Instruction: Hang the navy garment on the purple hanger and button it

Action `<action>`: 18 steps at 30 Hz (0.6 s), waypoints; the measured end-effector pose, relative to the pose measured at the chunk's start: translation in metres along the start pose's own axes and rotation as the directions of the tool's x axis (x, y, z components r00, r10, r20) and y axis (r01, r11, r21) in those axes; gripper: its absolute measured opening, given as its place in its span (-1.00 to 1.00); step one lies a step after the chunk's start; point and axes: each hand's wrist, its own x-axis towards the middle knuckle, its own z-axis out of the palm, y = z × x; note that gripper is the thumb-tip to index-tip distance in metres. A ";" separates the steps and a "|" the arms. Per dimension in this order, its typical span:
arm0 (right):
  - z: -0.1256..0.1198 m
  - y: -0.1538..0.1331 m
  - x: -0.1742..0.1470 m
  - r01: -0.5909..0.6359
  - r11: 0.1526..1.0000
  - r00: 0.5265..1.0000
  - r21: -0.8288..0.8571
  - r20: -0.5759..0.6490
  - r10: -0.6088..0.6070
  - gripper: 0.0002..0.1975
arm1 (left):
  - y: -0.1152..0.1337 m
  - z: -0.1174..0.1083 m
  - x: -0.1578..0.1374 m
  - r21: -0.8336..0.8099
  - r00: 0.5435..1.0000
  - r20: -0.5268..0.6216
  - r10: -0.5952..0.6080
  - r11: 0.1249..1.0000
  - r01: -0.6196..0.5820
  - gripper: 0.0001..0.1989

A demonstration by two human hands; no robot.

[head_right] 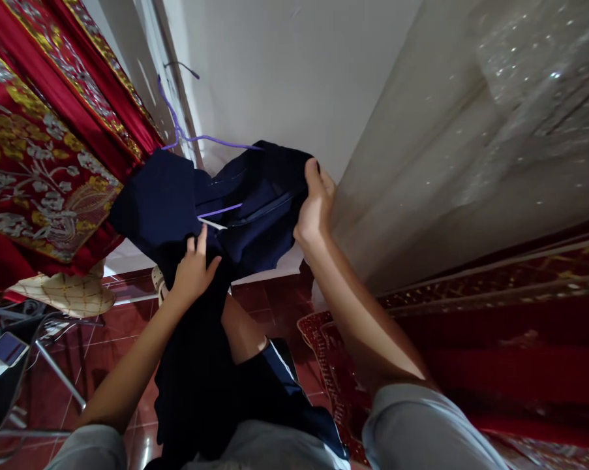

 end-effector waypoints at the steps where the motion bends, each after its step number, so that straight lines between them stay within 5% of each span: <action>1: 0.001 0.001 0.000 0.002 1.000 1.000 0.018 -0.011 -0.002 -0.67 | -0.003 0.004 0.000 -0.034 0.999 -0.030 -0.035 0.999 0.034 -0.26; 7: -0.003 0.016 0.001 0.032 0.999 0.992 -0.033 -0.124 -0.036 -0.78 | 0.000 0.017 -0.035 -0.490 0.969 -0.232 -0.086 0.871 -0.040 -0.75; 11: -0.010 0.015 -0.083 0.088 0.975 0.952 -0.202 -0.271 -0.142 -0.66 | 0.032 0.026 -0.075 -0.748 0.925 -0.261 -0.276 0.664 -0.013 -0.80; 13: -0.012 0.005 -0.137 0.024 0.984 0.965 -0.174 -0.253 -0.068 -0.81 | 0.048 0.032 -0.088 -0.827 0.907 -0.246 -0.341 0.562 -0.013 -0.81; 15: -0.014 -0.008 -0.177 -0.108 0.987 0.994 -0.120 0.020 0.112 -0.94 | 0.061 0.035 -0.094 -0.858 0.910 -0.248 -0.331 0.512 -0.047 -0.83; 18: -0.017 -0.027 -0.196 -0.216 0.967 0.866 -0.132 0.432 0.253 -0.90 | 0.078 0.032 -0.093 -0.860 0.905 -0.321 -0.281 0.486 -0.154 -0.87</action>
